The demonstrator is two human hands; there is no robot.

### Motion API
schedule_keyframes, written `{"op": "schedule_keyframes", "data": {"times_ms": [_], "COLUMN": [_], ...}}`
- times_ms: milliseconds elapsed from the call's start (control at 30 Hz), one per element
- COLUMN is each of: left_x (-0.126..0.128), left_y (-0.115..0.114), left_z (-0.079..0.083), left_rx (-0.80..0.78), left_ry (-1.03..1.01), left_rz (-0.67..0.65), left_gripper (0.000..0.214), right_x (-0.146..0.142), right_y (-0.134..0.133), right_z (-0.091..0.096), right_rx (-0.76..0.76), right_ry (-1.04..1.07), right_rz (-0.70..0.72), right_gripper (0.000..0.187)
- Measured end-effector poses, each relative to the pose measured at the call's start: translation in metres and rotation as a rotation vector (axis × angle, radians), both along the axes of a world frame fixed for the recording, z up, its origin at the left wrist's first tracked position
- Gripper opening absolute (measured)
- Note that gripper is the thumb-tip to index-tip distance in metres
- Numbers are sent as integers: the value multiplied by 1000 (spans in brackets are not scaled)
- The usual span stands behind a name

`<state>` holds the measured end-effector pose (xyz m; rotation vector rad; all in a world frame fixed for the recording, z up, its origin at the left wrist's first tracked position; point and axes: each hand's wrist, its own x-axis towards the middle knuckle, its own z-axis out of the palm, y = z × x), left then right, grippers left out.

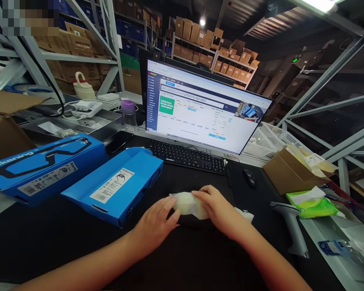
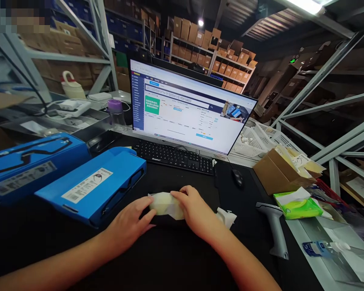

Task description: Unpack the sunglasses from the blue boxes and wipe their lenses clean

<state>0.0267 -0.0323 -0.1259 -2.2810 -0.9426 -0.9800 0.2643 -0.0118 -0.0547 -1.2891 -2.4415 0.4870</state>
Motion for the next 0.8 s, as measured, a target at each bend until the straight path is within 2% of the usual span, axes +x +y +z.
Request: {"op": "schedule_keyframes", "data": {"times_ms": [100, 200, 300, 400, 533, 633, 700, 800], "left_x": [-1, -1, 1, 2, 2, 2, 0, -2], "left_y": [2, 1, -1, 0, 7, 14, 20, 32], "left_z": [-5, -6, -5, -5, -6, -5, -3, 2], "left_rx": [-64, -137, -258, -379, -476, -525, -554, -563], "left_ry": [7, 6, 1, -11, -64, -95, -93, -36], "left_rz": [-22, -43, -10, -6, -11, -12, -14, -25], "left_gripper": [19, 29, 48, 64, 75, 76, 77, 84], "right_x": [-13, -13, -4, 3, 14, 28, 36, 41], "right_y": [-10, -15, -20, -20, 2, 30, 45, 58], "right_z": [-27, -36, -23, -5, 11, 14, 12, 4], "right_rx": [160, 135, -43, -166, -269, -295, -312, -368], "right_ry": [19, 75, 97, 90, 95, 121, 171, 309], "right_rz": [-116, -56, -2, -13, 82, 169, 164, 112], "right_gripper": [49, 54, 58, 64, 73, 85, 90, 82]}}
